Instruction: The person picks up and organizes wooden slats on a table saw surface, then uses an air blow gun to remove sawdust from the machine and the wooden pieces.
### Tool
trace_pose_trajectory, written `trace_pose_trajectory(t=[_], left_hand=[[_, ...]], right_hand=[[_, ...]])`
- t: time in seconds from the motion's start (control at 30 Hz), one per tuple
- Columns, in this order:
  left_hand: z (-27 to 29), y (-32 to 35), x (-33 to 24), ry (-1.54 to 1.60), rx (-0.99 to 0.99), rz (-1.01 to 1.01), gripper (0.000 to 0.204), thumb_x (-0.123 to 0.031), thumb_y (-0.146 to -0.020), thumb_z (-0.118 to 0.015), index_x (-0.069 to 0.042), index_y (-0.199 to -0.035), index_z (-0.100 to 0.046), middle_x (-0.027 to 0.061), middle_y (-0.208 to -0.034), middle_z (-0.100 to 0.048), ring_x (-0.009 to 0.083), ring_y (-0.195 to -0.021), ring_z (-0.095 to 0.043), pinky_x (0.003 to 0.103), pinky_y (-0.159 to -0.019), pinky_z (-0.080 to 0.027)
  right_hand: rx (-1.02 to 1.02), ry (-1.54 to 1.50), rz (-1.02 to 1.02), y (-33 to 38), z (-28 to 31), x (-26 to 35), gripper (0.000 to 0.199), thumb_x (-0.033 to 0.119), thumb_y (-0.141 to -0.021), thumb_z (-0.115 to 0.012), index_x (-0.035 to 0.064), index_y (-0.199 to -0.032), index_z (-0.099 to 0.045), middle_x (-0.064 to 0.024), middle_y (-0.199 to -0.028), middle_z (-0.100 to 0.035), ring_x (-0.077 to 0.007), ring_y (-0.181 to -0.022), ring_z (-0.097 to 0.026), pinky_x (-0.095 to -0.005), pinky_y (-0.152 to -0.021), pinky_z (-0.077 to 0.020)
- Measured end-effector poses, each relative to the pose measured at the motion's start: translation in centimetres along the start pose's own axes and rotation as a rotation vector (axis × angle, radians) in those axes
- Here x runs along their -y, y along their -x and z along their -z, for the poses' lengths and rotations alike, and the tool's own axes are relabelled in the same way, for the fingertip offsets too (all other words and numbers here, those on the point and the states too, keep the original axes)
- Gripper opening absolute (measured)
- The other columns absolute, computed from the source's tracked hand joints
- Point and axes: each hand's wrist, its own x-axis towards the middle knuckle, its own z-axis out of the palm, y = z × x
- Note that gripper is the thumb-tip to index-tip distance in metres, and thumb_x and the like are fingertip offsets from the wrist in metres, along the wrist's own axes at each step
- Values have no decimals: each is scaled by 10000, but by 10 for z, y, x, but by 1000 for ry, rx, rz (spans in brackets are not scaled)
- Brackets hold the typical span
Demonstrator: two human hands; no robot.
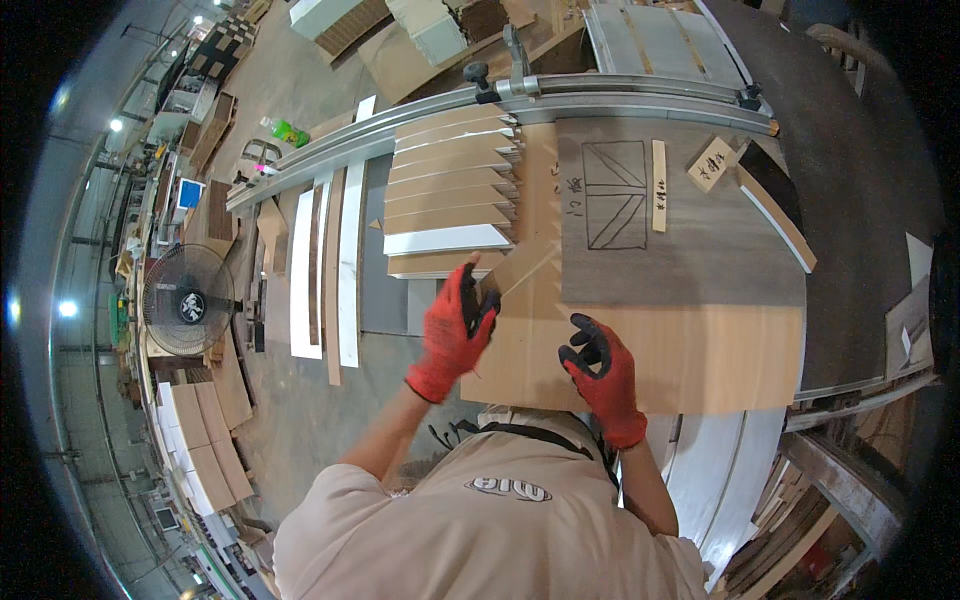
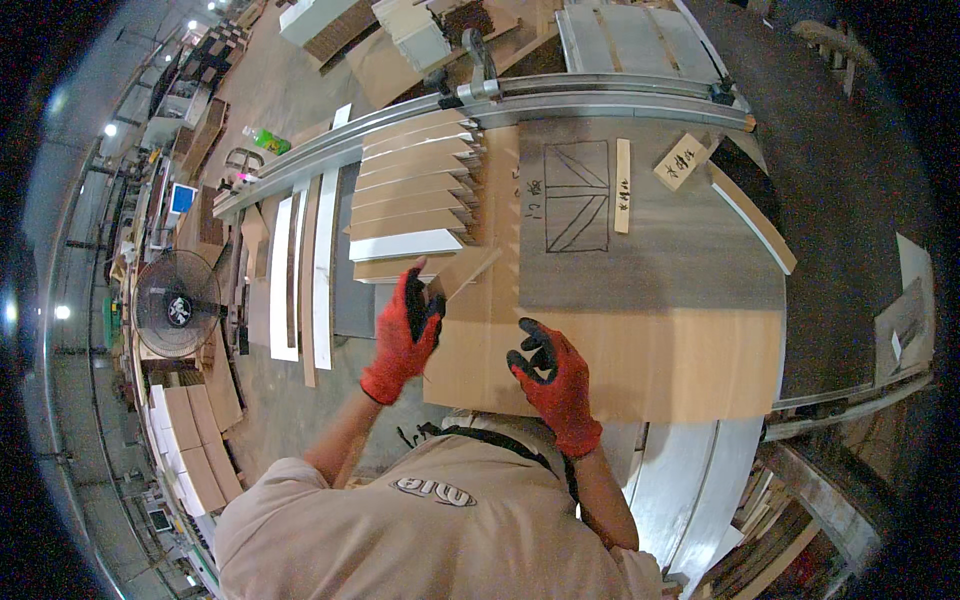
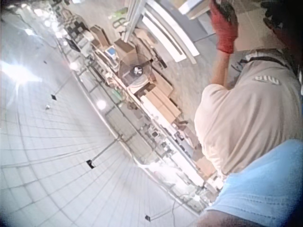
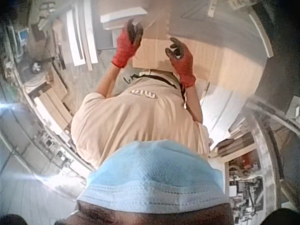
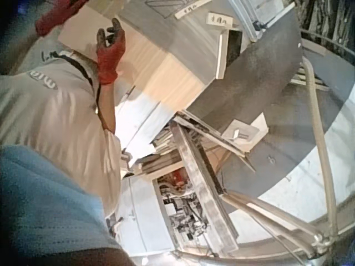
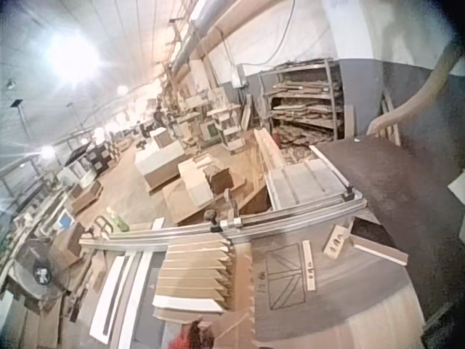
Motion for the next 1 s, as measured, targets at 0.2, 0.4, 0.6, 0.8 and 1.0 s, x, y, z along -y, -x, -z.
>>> trace_pose_trajectory(t=[0.2,0.4,0.6,0.8,1.0], left_hand=[[54,-29,42,-470,112,-371,516,-185,-733,-815,-121,-1189,-583,143,-1177,-579,362,-902,-659,445,-754,-564],[52,-55,83,-439,117,-469,433,-198,-709,-834,-98,-1088,-650,141,-1212,-587,370,-1020,-621,454,-843,-533],[42,-46,99,-639,-76,-502,402,-182,-700,-802,-157,-1081,-676,105,-1291,-566,343,-1220,-483,505,-1029,-355],[-6,-39,1,-339,-105,-527,459,-152,-683,-835,-104,-1109,-669,118,-1208,-625,333,-1118,-571,454,-950,-449],[-205,-93,-136,1093,484,301,503,-107,-932,-658,-37,-1395,-474,50,-1079,-648,112,-881,-621,271,-696,-501]], right_hand=[[-32,42,37,10,0,-8,464,49,-820,-748,71,-1262,-608,-25,-902,-622,-69,-624,-551,-233,-542,-462],[-23,-25,-176,27,6,-13,469,90,-809,-765,101,-1253,-613,-36,-905,-639,-93,-646,-577,-267,-591,-484],[-251,117,51,31,42,-42,435,101,-830,-755,90,-1242,-618,-14,-889,-626,-67,-591,-549,-244,-550,-469],[-631,384,44,-14,164,-82,507,278,-779,-771,44,-1198,-607,-150,-1048,-667,-329,-969,-643,-428,-874,-503],[-1270,670,-236,-96,309,-117,645,453,-800,-734,31,-1262,-577,-208,-1242,-608,-390,-1167,-544,-461,-977,-428]])
